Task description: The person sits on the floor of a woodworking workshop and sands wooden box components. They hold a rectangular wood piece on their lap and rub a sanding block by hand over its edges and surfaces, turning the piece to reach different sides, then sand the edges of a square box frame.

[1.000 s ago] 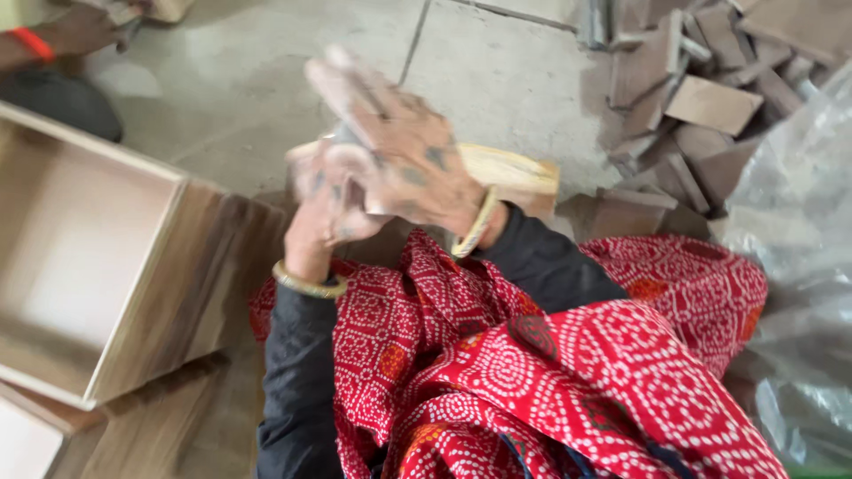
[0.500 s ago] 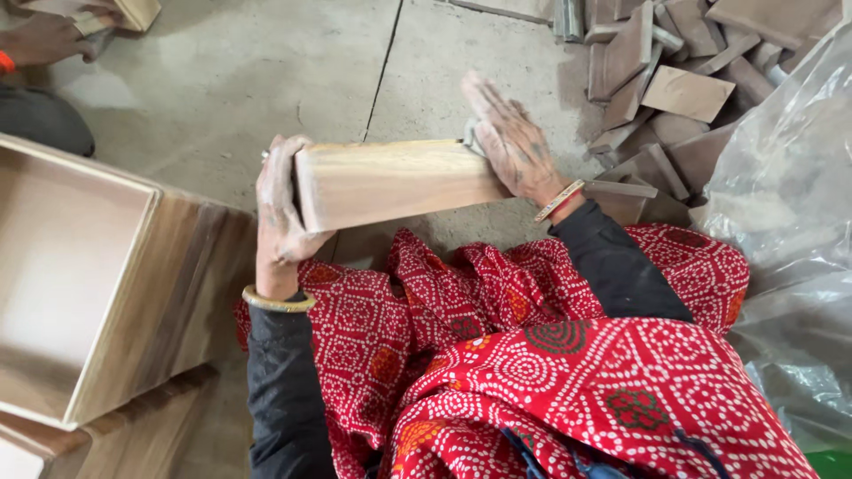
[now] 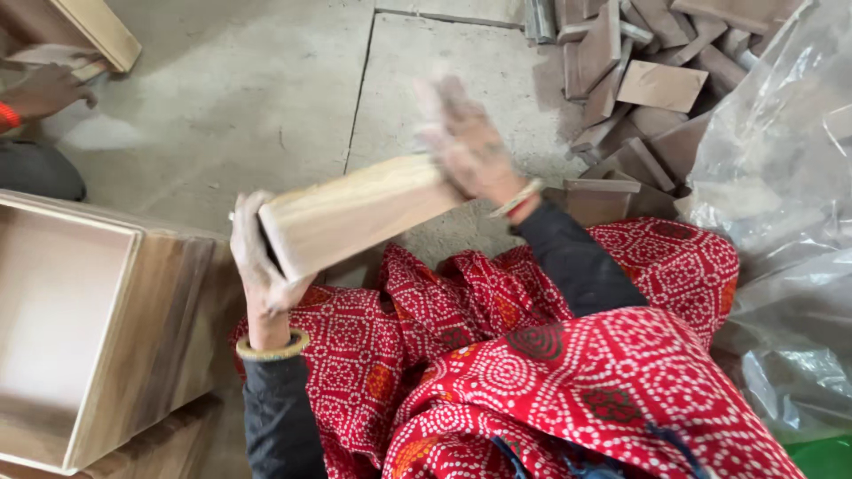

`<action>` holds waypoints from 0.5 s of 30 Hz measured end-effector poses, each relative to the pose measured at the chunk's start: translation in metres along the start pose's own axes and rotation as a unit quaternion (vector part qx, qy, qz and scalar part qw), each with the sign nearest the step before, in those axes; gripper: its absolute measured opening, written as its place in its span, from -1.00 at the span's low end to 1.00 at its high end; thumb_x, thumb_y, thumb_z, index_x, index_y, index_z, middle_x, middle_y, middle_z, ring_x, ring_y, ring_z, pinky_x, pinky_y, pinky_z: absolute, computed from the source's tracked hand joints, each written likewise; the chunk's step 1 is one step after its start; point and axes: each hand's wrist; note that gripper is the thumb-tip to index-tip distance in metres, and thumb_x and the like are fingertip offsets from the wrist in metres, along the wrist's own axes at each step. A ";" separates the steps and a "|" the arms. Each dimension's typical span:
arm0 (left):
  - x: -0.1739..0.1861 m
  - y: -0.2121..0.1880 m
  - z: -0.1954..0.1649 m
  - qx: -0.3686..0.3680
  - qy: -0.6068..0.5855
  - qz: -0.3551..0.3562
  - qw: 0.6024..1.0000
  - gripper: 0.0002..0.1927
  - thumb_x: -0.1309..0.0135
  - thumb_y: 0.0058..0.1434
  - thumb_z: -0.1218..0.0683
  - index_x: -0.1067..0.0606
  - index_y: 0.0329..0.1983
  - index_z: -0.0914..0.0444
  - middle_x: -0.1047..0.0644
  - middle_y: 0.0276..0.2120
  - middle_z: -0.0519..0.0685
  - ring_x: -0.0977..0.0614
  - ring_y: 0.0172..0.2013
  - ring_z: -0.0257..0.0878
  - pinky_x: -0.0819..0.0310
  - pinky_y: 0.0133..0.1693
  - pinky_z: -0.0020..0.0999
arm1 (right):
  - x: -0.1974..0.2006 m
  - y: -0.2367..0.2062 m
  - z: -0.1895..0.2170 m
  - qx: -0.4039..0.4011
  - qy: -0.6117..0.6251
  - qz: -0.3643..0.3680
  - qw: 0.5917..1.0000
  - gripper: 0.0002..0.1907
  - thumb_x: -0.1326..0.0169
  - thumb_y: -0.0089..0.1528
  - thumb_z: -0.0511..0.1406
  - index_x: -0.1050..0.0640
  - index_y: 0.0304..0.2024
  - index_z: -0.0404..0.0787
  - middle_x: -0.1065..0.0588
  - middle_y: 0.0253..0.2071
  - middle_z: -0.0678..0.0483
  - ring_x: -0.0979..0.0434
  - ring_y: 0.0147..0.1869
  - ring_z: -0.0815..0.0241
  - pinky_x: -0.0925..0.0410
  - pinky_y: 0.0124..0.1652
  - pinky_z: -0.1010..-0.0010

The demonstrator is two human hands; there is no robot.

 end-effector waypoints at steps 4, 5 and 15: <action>0.001 -0.016 -0.004 0.019 -0.014 -0.019 1.000 -0.26 -0.32 0.03 -0.10 -0.35 0.20 0.33 -0.48 -0.11 0.19 -0.53 -0.10 0.07 -0.41 0.05 -0.11 | -0.012 -0.005 -0.026 -0.178 0.369 0.015 0.912 -0.30 0.38 0.48 0.03 0.02 0.58 -0.13 0.18 0.63 -0.09 0.15 0.70 -0.05 0.12 0.55 0.13; -0.001 -0.015 -0.005 0.024 -0.009 -0.021 0.999 -0.28 -0.33 0.05 -0.09 -0.36 0.20 0.32 -0.48 -0.12 0.18 -0.54 -0.11 0.05 -0.42 0.04 -0.13 | -0.013 -0.003 -0.023 -0.172 0.371 -0.007 0.913 -0.30 0.37 0.50 0.04 0.01 0.58 -0.14 0.14 0.64 -0.08 0.16 0.73 -0.06 0.09 0.59 0.11; -0.014 -0.032 -0.021 0.009 0.058 -0.073 0.996 -0.18 -0.32 -0.02 -0.07 -0.30 0.24 0.37 -0.44 -0.04 0.22 -0.50 -0.04 0.14 -0.36 0.11 0.01 | -0.041 -0.015 -0.025 -0.161 0.256 0.023 0.953 -0.31 0.39 0.50 0.02 -0.06 0.55 -0.23 -0.02 0.59 -0.08 0.08 0.66 0.00 0.06 0.49 0.09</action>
Point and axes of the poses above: each hand's wrist, its own y-axis towards the middle knuckle, its own x-axis out of the back of the hand, z = x × y
